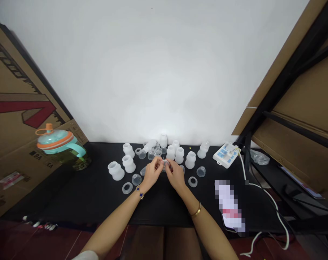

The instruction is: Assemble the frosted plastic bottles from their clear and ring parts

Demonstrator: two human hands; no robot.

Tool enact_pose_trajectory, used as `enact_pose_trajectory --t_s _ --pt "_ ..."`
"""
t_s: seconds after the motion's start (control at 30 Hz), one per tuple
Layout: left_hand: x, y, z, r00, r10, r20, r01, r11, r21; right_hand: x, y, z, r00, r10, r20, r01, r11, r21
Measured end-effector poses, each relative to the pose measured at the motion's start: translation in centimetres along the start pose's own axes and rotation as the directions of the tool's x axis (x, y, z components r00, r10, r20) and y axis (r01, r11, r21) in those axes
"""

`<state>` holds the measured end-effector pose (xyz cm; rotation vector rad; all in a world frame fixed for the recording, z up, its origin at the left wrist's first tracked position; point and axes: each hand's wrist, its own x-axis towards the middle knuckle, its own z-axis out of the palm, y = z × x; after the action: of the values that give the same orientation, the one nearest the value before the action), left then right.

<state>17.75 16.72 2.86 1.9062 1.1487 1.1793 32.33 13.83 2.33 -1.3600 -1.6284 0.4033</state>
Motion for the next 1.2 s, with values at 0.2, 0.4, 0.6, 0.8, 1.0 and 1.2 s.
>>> enact_pose_trajectory --t_s 0.2,0.4,0.6,0.8,1.0,1.2 --pt "0.0 0.0 0.0 1.0 0.01 0.014 -0.01 1.0 -0.014 0.0 0.2 0.1 1.0 0.008 -0.014 -0.009 1.0 -0.002" --pt "0.1 -0.4 0.1 1.0 -0.016 0.019 0.018 0.993 -0.119 0.0 0.1 0.0 1.0 0.028 -0.012 -0.028 0.998 0.055" --pt "0.4 -1.0 0.3 0.998 -0.059 0.02 0.063 0.943 -0.328 0.0 0.8 0.3 0.986 0.163 -0.031 -0.147 0.943 0.299" --pt "0.6 -1.3 0.7 0.999 -0.041 0.002 0.038 0.906 -0.421 0.7 1.4 0.6 0.948 0.313 0.057 -0.297 0.803 0.516" --pt "1.1 -1.2 0.9 0.996 -0.087 0.019 0.082 0.82 -0.566 0.9 0.4 0.2 0.954 0.274 0.12 -0.297 0.825 0.481" --pt "1.5 -0.9 0.3 0.968 -0.236 0.085 0.228 0.684 -0.693 0.9 0.9 0.0 0.967 0.253 -0.016 -0.214 0.849 0.483"
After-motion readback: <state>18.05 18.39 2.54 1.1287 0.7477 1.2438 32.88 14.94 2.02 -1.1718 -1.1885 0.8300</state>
